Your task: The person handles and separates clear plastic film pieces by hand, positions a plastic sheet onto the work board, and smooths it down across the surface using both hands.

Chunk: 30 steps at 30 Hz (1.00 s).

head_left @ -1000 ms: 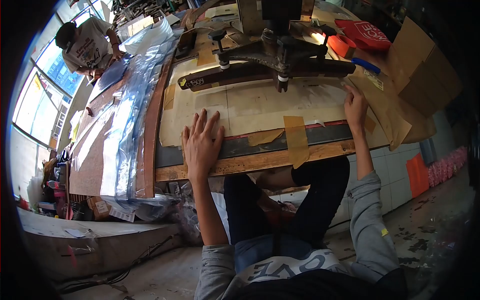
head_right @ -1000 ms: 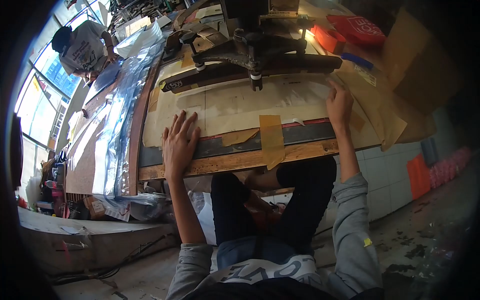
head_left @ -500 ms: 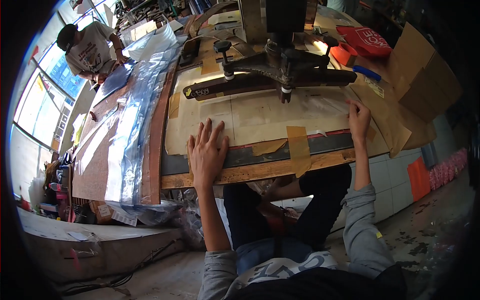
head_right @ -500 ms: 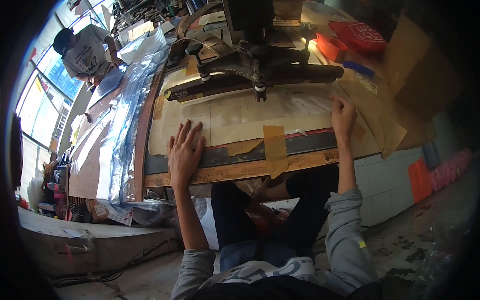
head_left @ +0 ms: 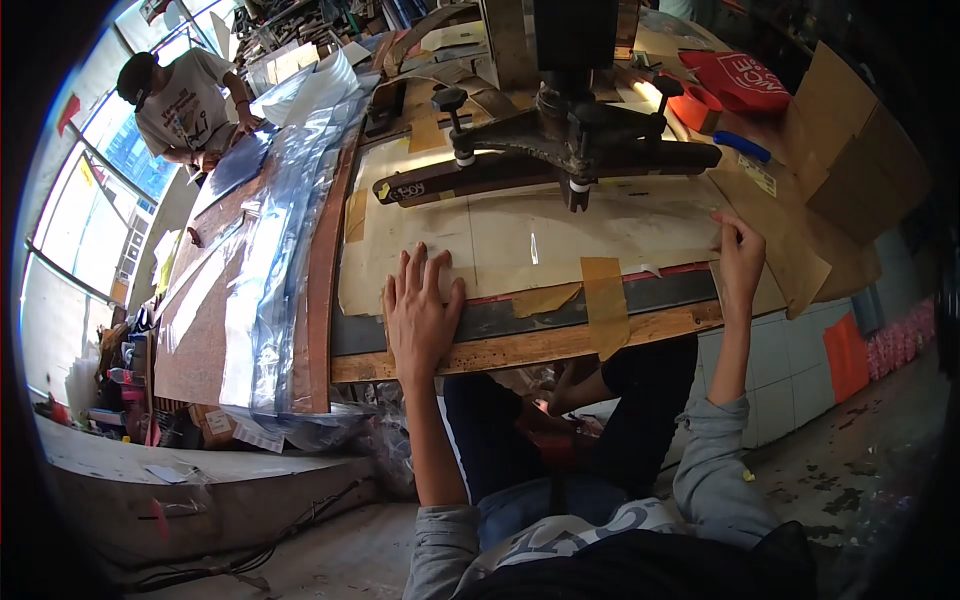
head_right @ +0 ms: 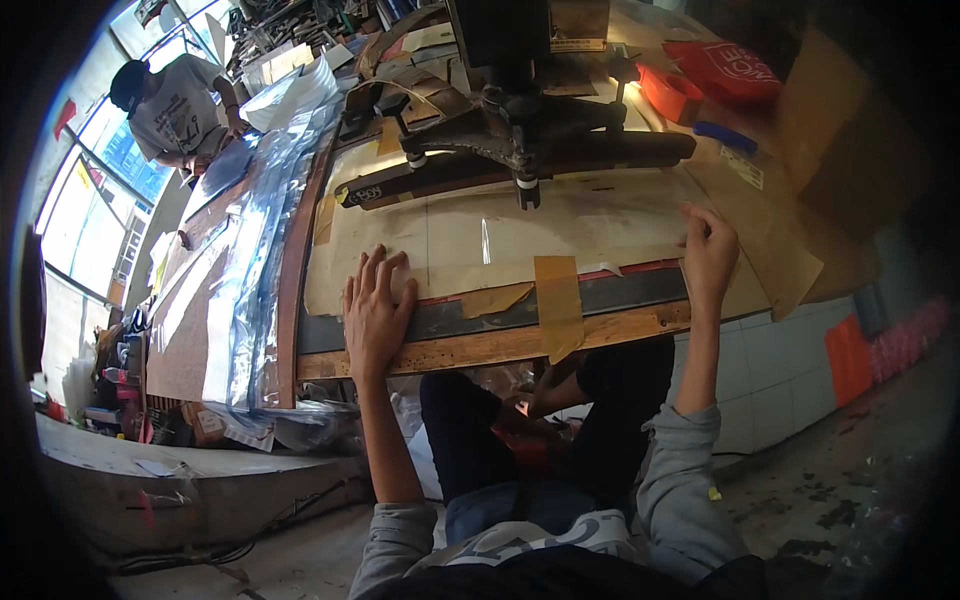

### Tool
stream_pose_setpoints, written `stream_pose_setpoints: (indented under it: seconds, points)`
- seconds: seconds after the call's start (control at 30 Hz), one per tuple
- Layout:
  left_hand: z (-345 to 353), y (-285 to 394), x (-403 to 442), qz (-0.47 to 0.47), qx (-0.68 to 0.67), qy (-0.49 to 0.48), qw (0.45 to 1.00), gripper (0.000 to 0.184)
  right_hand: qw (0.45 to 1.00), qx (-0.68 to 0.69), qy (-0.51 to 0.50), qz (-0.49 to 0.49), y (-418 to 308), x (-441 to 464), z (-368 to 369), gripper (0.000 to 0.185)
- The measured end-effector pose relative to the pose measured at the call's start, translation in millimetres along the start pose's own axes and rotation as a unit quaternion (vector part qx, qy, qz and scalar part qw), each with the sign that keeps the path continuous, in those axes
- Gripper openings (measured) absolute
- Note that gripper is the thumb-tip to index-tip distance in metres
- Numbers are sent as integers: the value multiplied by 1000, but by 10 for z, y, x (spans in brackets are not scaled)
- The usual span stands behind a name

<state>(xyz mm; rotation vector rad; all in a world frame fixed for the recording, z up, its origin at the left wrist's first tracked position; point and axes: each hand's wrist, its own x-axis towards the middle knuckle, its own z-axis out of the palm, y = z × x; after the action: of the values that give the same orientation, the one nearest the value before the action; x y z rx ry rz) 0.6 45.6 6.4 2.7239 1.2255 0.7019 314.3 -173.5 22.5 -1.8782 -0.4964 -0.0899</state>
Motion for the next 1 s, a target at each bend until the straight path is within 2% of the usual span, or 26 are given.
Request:
stream_pose_setpoints:
  seconds: [0.1, 0.2, 0.3, 0.43, 0.5, 0.53, 0.63, 0.77, 0.8, 0.9, 1.0]
  points:
    - [-9, -16, -2, -9, -4, 11, 1000, 45, 998, 47, -9, 28, 25, -264, -84, 25]
    - [-41, 30, 2, -18, -36, 29, 999, 45, 999, 19, 6, 41, -123, -564, -201, 24]
    - [-111, 79, -22, -1, -17, 35, 999, 41, 999, 4, 31, -22, 26, -667, -467, 25]
    - [-190, 122, -101, 9, 19, 55, 998, 32, 998, -34, -57, 10, -4, -689, -718, 24]
    - [-196, 145, -178, 28, -16, 35, 999, 28, 996, -24, -72, 53, 25, -689, -857, 25]
    - [-201, 151, -191, 39, -33, 24, 998, 26, 995, -64, -70, 30, 141, -668, -928, 26]
    - [-269, 129, -151, 63, -68, 12, 996, 16, 990, -100, -92, 41, 311, -600, -1056, 29]
    - [-224, 96, 111, 62, -56, 64, 994, 26, 984, -138, -83, 73, 341, -483, -976, 36]
    - [-208, 68, 146, 60, -73, 26, 995, 31, 982, -155, -68, 78, 334, -461, -925, 37]
    - [-217, 83, 215, 32, -73, -48, 996, 27, 981, -159, -46, 99, 271, -400, -871, 36]
    - [-191, 44, 251, 22, -89, -59, 994, 17, 989, -102, -59, 89, 329, -362, -872, 28]
